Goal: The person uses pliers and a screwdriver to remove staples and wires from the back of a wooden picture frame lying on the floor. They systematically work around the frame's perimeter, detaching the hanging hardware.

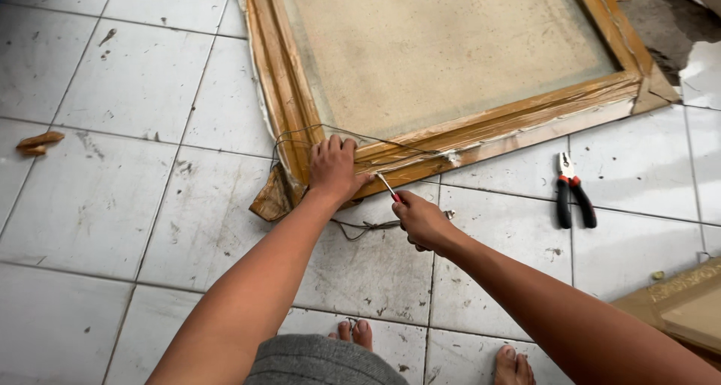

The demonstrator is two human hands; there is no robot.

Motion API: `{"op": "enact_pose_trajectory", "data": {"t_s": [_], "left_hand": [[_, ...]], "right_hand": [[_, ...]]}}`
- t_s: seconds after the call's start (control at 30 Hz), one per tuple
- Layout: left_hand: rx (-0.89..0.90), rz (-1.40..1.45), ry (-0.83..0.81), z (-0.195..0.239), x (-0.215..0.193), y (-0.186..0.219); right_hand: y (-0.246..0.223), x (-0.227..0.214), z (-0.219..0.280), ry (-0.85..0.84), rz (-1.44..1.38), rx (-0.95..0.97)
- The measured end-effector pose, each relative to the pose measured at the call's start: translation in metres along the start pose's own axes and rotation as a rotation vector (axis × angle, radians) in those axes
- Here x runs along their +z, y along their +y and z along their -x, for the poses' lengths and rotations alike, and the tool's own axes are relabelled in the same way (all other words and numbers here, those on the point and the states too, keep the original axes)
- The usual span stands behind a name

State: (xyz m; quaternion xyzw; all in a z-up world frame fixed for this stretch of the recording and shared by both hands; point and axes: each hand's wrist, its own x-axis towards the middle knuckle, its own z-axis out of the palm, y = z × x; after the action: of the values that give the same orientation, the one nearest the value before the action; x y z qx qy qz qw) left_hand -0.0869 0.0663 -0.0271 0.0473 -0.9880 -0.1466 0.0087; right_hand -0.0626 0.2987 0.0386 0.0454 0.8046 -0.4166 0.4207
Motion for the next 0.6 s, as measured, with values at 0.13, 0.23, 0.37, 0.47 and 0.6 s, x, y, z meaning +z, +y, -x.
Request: {"op": "enact_pose_trajectory", "data": {"t_s": [0.13, 0.23, 0.37, 0.47, 0.6], "left_hand": [[-0.012, -0.025, -0.008, -0.004, 0.006, -0.002], [-0.010, -0.032, -0.036, -0.007, 0.010, -0.002], [0.008, -0.060, -0.052, -0.011, 0.009, -0.001], [0.012, -0.051, -0.050, -0.015, 0.005, -0.003], [0.009, 0.057, -0.063, -0.010, -0.012, -0.005]], "right_hand": [[-0.035, -0.012, 0.022, -0.025, -0.058, 0.001], [-0.044, -0.001, 0.036, 0.008, -0.127, 0.036], [-0.030, 0.003, 0.049, 0.215, 0.621, -0.183], [-0.021, 0.007, 0.046, 0.264, 0.741, -0.257], [0.014, 0.045, 0.010, 0.150, -0.003, -0.066]]}}
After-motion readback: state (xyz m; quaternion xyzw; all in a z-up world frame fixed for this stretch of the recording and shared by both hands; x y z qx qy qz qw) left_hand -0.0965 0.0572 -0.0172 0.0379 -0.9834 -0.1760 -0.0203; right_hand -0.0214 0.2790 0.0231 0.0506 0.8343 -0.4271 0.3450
